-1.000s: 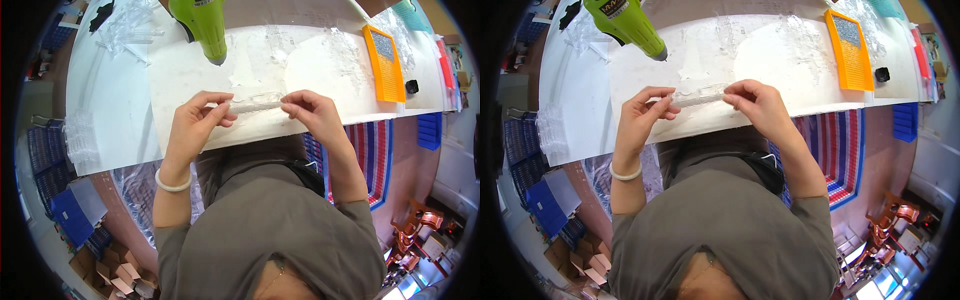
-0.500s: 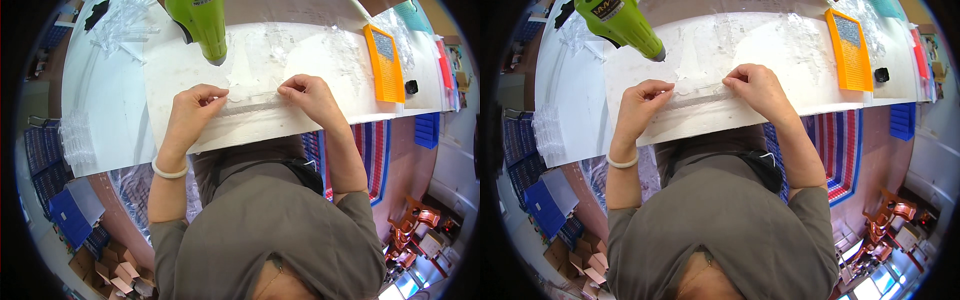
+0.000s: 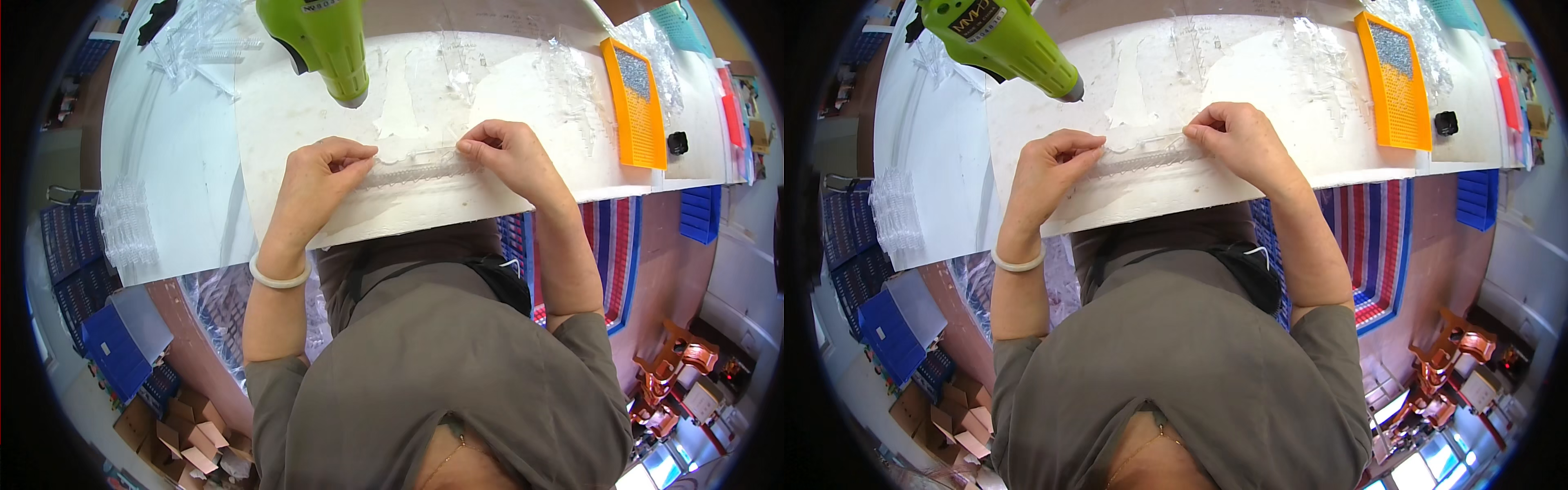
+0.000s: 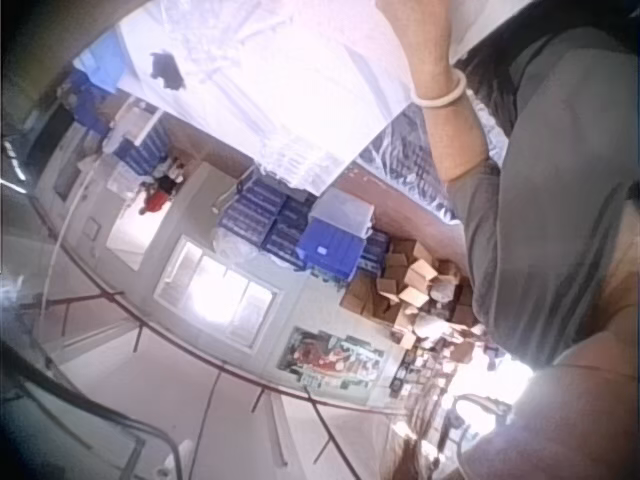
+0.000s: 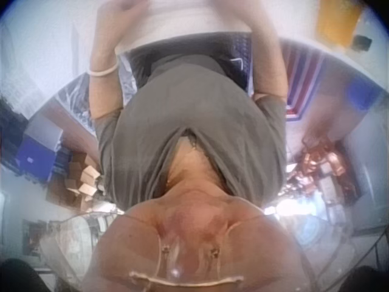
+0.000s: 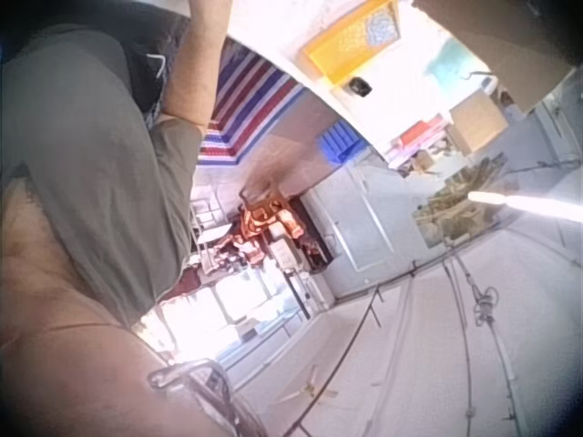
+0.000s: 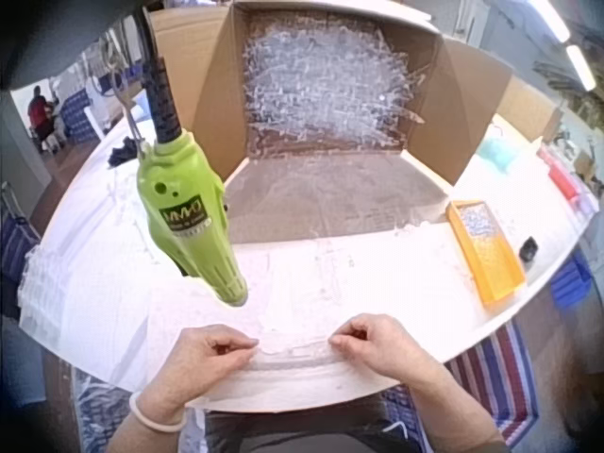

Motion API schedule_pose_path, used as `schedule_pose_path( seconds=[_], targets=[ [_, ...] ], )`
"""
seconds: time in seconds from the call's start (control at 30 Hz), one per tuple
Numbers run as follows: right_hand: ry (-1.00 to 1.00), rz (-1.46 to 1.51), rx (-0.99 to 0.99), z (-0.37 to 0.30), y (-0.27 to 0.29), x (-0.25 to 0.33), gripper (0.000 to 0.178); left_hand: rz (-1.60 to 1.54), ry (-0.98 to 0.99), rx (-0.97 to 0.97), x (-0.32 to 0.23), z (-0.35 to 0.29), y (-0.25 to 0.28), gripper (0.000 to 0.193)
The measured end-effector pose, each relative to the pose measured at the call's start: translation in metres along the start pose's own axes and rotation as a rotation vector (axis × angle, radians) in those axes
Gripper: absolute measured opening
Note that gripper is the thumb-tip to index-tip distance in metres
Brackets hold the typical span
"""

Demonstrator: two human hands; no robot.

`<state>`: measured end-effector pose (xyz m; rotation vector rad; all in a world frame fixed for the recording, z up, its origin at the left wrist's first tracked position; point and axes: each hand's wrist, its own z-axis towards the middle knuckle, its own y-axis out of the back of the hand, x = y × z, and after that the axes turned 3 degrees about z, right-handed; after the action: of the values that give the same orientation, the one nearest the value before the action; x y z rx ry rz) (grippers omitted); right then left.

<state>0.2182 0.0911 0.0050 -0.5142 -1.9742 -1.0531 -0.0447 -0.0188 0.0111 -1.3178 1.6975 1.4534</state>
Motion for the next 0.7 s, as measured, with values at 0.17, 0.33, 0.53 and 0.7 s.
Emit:
schedule_pose_path(
  seconds=[0.17, 0.33, 0.53, 0.7],
  targets=[
    [-0.011, 0.030, 0.011, 0.002, 0.000, -0.006, 0.025, 0.026, 0.005, 0.016, 0.000, -0.001, 0.001, 0.019],
    [-0.035, 0.029, 0.012, 0.001, 0.001, -0.001, 0.025, 0.131, -0.210, 0.000, -0.006, 0.008, -0.005, 0.020],
    [-0.049, 0.014, 0.004, 0.000, 0.000, 0.003, 0.025, 0.328, -0.195, 0.168, -0.026, 0.028, -0.022, 0.024],
    [-0.059, 0.002, 0.028, 0.002, 0.001, 0.006, 0.026, 0.319, -0.180, 0.175, -0.024, 0.034, -0.024, 0.023]
  ],
)
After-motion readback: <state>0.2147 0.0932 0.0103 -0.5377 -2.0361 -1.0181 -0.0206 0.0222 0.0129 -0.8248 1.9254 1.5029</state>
